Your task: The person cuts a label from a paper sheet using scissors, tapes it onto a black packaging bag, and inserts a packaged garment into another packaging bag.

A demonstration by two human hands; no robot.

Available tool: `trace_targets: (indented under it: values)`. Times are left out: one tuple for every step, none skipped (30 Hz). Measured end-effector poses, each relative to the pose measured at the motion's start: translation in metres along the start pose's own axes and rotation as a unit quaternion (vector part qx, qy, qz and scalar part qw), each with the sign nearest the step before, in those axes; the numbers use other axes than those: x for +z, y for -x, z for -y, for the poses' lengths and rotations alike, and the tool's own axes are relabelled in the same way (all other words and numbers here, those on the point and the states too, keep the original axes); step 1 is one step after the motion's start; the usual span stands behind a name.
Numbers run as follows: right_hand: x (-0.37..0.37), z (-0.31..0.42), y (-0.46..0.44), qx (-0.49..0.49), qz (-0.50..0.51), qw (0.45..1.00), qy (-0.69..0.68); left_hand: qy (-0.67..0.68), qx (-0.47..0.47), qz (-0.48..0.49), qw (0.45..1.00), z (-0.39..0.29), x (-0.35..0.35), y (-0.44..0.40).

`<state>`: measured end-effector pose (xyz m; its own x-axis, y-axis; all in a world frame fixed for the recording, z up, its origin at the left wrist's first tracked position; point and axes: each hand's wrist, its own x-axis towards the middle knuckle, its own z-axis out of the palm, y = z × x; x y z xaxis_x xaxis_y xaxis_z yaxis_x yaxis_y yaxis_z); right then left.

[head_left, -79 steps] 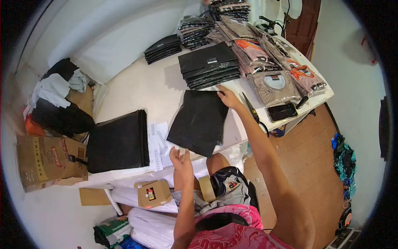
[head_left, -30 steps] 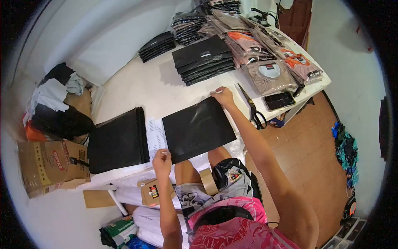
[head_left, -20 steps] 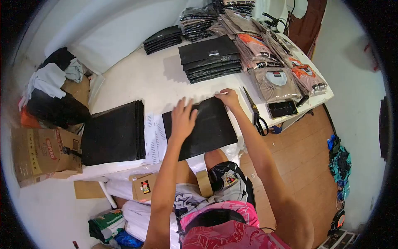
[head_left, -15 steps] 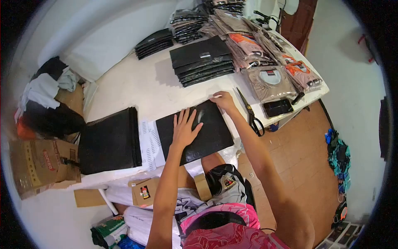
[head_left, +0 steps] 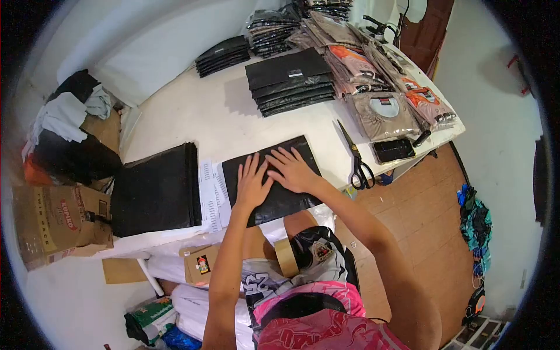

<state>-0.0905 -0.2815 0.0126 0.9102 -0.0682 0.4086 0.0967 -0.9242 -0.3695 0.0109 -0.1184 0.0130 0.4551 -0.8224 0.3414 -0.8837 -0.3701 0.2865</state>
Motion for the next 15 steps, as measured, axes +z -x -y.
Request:
trace_targets:
  values:
    - [-0.007, -0.005, 0.006, -0.030, 0.025, 0.999, 0.006, 0.003, -0.043, -0.013, 0.999, -0.002, -0.009, 0.004]
    - [-0.016, -0.013, 0.010, -0.035, 0.023, 0.999, 0.009, -0.011, -0.098, -0.054, 0.994, 0.003, -0.011, 0.008]
    - [-0.025, -0.021, 0.015, 0.015, 0.034, 0.998, 0.055, -0.025, -0.137, -0.052, 0.989, 0.009, -0.015, 0.014]
    - [-0.032, -0.030, 0.023, 0.065, 0.050, 0.992, 0.100, -0.037, -0.179, -0.049, 0.982, 0.016, -0.020, 0.022]
    - [-0.039, -0.040, 0.031, 0.088, 0.034, 0.990, 0.103, -0.037, -0.186, -0.072, 0.979, 0.024, -0.023, 0.031]
    - [-0.044, -0.048, 0.037, 0.111, 0.018, 0.988, 0.106, -0.044, -0.182, -0.096, 0.978, 0.024, -0.033, 0.038]
    - [-0.051, -0.048, 0.040, 0.102, 0.022, 0.989, 0.106, -0.003, -0.213, -0.101, 0.972, 0.016, -0.048, 0.042]
    - [-0.057, -0.048, 0.043, 0.159, -0.008, 0.986, 0.056, 0.039, -0.243, -0.108, 0.963, 0.009, -0.061, 0.044]
    - [-0.061, -0.046, 0.046, 0.218, -0.036, 0.975, 0.005, 0.038, -0.250, -0.110, 0.961, 0.010, -0.061, 0.049]
    - [-0.062, -0.046, 0.046, 0.214, -0.033, 0.976, 0.003, 0.087, -0.280, -0.091, 0.952, 0.013, -0.060, 0.054]
    - [-0.063, -0.046, 0.045, 0.293, -0.003, 0.951, -0.095, 0.136, -0.307, -0.071, 0.939, 0.015, -0.060, 0.058]
    - [-0.065, -0.048, 0.046, 0.368, 0.026, 0.910, -0.191, 0.137, -0.308, -0.071, 0.939, 0.016, -0.059, 0.061]
    - [-0.067, -0.051, 0.048, 0.384, 0.044, 0.884, -0.263, 0.161, -0.325, -0.063, 0.930, 0.017, -0.058, 0.063]
    - [-0.068, -0.052, 0.051, 0.384, 0.042, 0.884, -0.263, 0.185, -0.339, -0.057, 0.921, 0.018, -0.058, 0.064]
    - [-0.071, -0.053, 0.051, 0.406, 0.054, 0.861, -0.300, 0.185, -0.336, -0.058, 0.922, 0.028, -0.051, 0.066]
